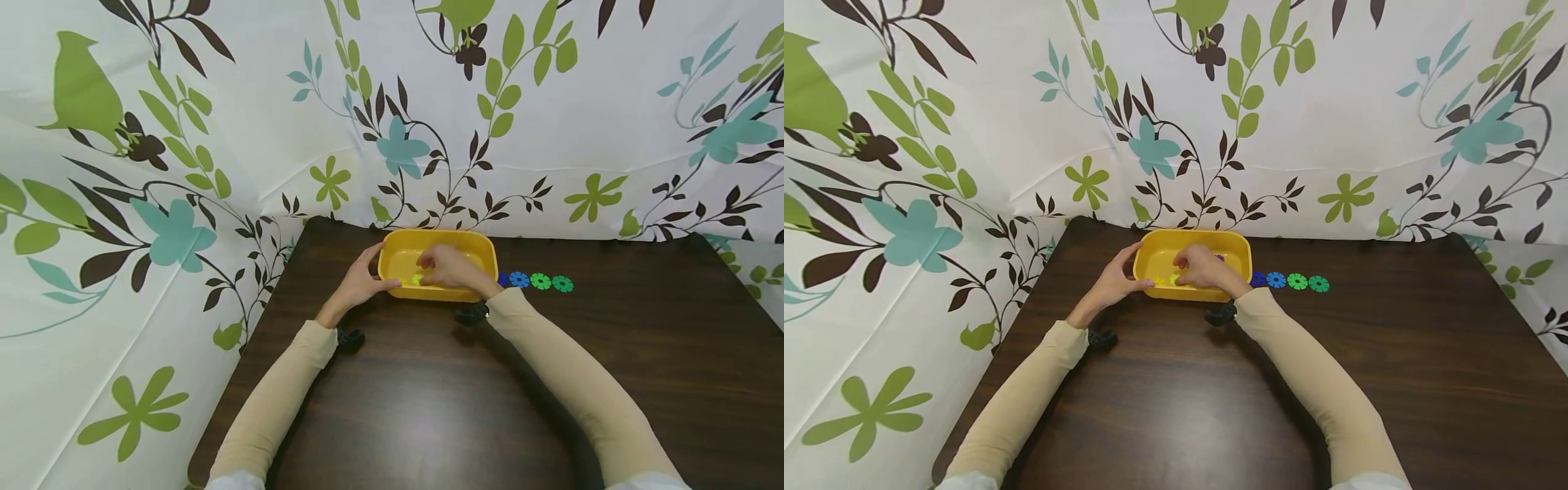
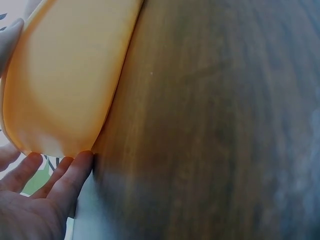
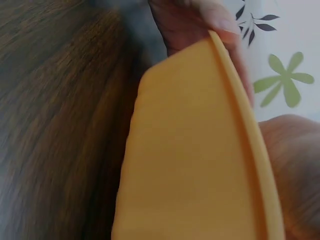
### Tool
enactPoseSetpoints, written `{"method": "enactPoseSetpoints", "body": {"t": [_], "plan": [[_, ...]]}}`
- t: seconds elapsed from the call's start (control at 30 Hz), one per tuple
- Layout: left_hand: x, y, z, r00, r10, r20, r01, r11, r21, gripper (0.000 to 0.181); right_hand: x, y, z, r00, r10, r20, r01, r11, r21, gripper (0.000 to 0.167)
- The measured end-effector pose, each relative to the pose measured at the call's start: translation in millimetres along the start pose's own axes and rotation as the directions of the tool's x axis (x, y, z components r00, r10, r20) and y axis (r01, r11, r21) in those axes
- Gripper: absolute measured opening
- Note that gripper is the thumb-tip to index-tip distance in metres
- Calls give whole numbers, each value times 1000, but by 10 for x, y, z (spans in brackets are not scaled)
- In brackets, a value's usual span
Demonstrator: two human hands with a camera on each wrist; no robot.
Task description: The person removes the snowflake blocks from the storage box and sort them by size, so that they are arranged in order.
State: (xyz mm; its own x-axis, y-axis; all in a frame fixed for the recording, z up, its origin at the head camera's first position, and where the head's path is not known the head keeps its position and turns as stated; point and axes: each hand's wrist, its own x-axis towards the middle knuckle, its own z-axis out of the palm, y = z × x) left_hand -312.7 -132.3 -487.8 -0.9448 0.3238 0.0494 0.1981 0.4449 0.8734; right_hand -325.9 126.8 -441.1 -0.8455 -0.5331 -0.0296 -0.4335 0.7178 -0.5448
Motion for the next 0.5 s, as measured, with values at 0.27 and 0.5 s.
{"method": "enactPoseSetpoints", "body": {"t": [0.27,0.5], "plan": [[9,-38,4,1000,-1,-9,1,1000,24,104,238,-100,140,992,-59,113,66,996,-54,39],[-4,-2,2,1000,12,-10,-12,1000,14,104,343,-123,191,984,-66,168,73,997,-39,36]]}}
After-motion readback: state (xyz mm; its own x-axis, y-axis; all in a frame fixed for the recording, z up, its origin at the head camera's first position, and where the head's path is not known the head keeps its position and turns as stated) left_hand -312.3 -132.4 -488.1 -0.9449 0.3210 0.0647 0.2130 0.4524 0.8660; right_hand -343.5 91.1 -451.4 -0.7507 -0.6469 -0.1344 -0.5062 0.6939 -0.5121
